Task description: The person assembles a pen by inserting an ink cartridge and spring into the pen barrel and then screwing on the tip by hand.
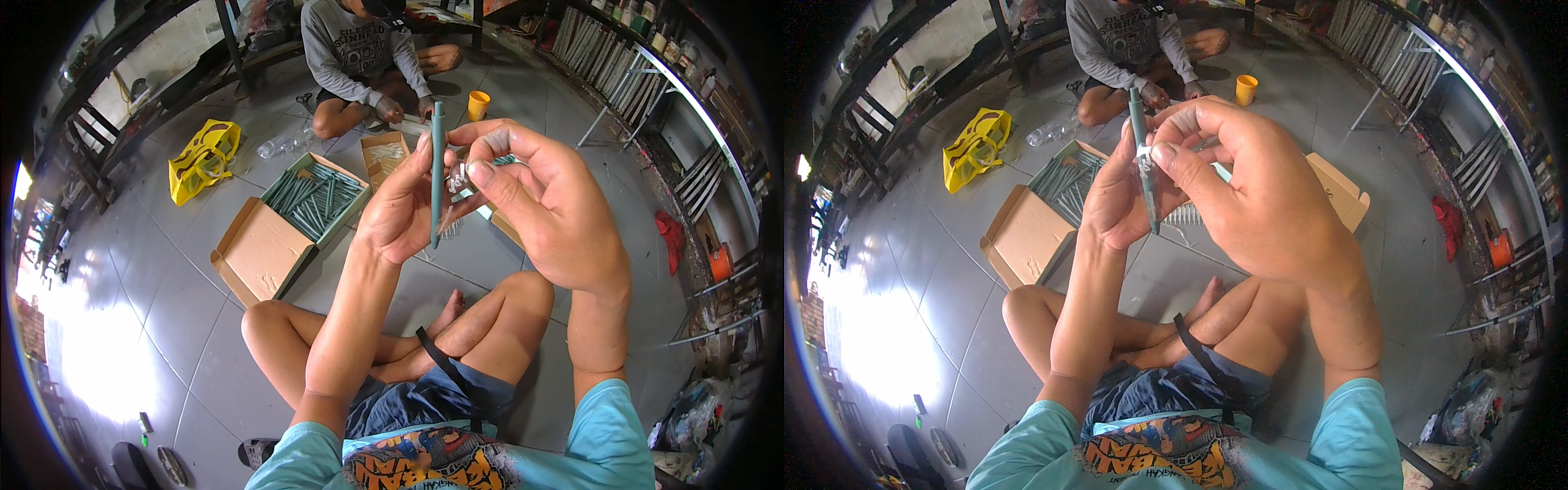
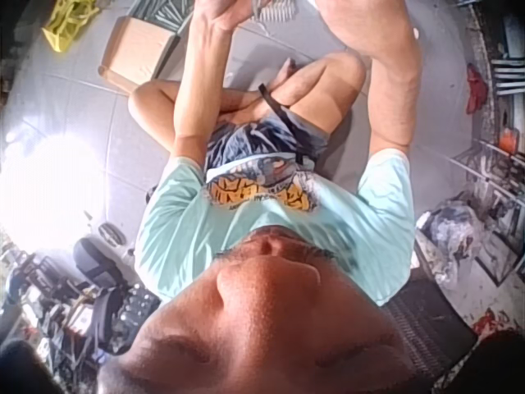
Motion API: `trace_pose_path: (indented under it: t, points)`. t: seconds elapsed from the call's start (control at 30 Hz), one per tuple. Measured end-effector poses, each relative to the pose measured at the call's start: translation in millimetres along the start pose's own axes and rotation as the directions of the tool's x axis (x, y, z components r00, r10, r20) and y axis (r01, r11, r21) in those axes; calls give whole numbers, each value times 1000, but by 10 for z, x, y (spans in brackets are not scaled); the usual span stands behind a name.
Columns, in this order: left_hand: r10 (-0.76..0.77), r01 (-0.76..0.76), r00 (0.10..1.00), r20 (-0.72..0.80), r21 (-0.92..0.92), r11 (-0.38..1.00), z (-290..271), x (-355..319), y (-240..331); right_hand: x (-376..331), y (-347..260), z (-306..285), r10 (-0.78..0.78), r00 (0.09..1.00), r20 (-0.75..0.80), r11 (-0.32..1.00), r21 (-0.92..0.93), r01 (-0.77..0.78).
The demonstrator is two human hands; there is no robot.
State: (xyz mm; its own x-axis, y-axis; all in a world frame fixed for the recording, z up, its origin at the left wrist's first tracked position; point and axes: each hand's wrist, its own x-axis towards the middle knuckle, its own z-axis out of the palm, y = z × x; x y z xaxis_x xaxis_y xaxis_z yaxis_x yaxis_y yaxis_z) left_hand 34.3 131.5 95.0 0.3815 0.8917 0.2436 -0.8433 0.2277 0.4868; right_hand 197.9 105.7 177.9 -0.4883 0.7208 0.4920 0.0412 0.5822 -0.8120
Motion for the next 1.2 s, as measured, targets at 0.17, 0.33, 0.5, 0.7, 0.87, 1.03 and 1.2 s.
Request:
trace_pose_path:
  t: [0.17, 0.33, 0.5, 0.7, 0.87, 1.03, 1.2]
  points:
    - [-6, 6, 1000, 4, -6, 1000, -22, 7, -6, -8, -6, 27, 38, 999, -29, 998, 53, -36]
    - [3, -3, 1000, 2, 9, 1000, -18, -6, 5, -10, -54, 49, 64, 997, -39, 996, 58, -62]
    - [0, 0, 1000, 9, -13, 1000, -33, -1, -22, 1, 43, 24, 17, 999, -51, 999, 29, -16]
    - [4, -4, 1000, 23, -17, 1000, -25, -9, -16, 5, 33, 22, 52, 997, -55, 999, 8, -51]
    - [4, -4, 1000, 23, -11, 1000, -3, -15, -16, 7, 3, 22, 95, 995, -44, 995, 12, -94]
    - [16, -16, 999, 30, -4, 1000, 0, -21, -15, 27, -73, 3, 157, 987, 18, 988, 6, -157]
    - [15, -15, 1000, 6, -1, 1000, 22, -29, -25, 30, -32, -6, 122, 992, 17, 992, -22, -121]
